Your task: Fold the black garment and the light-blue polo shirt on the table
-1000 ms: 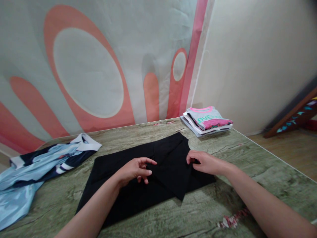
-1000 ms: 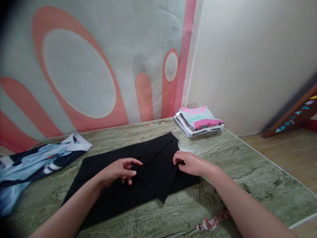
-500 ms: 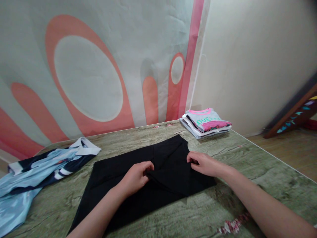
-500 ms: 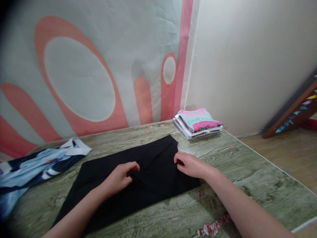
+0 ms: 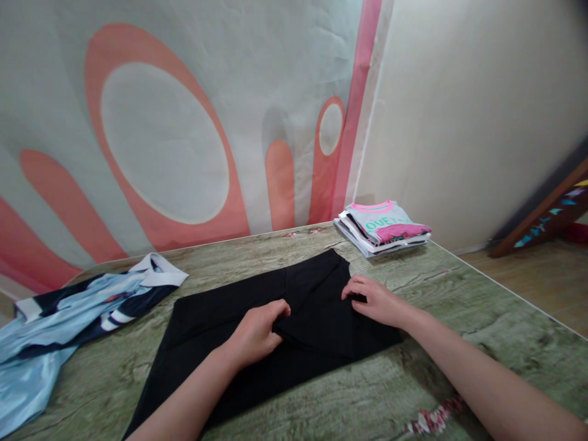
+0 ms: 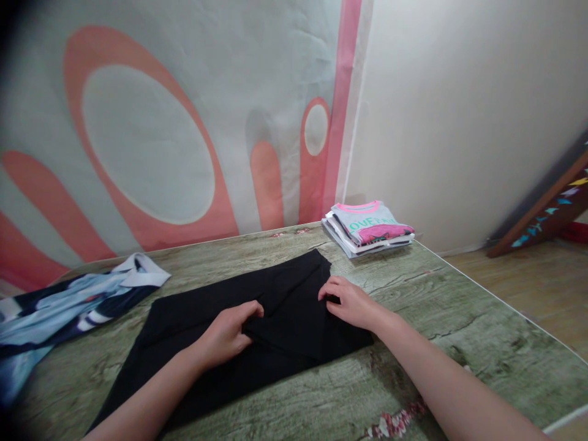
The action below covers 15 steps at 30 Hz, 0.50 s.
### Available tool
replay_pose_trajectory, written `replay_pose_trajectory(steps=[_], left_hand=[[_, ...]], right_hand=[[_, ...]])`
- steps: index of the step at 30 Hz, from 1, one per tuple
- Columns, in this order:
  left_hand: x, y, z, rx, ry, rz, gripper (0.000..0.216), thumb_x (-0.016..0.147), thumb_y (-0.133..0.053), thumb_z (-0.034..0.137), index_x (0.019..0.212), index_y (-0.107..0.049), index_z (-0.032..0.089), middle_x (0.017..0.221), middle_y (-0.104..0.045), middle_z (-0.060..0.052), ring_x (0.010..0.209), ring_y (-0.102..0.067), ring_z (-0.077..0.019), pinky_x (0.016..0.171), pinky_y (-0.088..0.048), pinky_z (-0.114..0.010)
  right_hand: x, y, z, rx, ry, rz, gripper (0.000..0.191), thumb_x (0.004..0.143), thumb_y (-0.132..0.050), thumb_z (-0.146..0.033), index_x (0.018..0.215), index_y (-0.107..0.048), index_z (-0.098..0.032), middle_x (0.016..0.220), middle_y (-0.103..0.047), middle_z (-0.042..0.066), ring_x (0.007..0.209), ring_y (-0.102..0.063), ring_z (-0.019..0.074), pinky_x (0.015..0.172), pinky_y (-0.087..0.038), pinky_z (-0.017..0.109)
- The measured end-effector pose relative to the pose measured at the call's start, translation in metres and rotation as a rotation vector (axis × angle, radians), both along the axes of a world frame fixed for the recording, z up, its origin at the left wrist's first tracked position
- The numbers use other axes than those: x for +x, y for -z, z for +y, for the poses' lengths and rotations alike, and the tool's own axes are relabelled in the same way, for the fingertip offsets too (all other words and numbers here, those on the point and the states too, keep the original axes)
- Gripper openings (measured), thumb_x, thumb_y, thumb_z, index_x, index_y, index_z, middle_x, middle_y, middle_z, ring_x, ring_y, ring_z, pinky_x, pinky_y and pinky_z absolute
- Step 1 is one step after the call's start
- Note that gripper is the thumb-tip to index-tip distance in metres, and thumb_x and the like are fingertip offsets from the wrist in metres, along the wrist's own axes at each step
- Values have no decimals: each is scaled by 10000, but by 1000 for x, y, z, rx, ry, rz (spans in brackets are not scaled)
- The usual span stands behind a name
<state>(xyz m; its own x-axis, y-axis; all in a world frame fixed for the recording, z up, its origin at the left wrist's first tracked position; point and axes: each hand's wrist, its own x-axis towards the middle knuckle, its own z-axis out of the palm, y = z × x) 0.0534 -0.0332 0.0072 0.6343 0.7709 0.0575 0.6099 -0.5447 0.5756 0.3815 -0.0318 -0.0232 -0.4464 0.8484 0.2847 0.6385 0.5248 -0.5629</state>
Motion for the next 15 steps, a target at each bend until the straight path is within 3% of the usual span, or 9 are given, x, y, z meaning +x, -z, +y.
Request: replay_pose_trajectory(steps=[3,7,12,15], left_hand=[[0,1,0,3,-2,-11,163,754,-538,154,893,-530,238,866,-612,-2,808,-570,-190,698,-375,-255],[0,1,0,10,4,-16,98,774,-535,173,848,-503,228,809,-581,4,744,-536,-171,656,-357,-250],[-1,-1,1,-52,15,-30,122,753,-576,184,849,-509,219,787,-546,24,668,-474,-133,604,-335,-234],[-4,-5,3,-156,33,-44,146,770,-599,232,906,-550,213,829,-563,21,663,-477,-122,601,-352,-229]], right_hand=[[-2,4,2,8,58,4,242,730,-558,-60,893,-646,-214,898,-590,23,881,-558,182,800,-443,316],[-3,4,2,17,6,4,381,672,-553,-13,973,-644,-228,981,-593,24,969,-544,189,870,-428,329],[-3,6,4,13,107,1,170,768,-555,-95,862,-637,-210,878,-589,21,882,-552,180,805,-431,320],[-2,7,5,-2,126,-6,149,783,-555,-112,866,-637,-204,863,-581,18,833,-551,167,759,-430,302]])
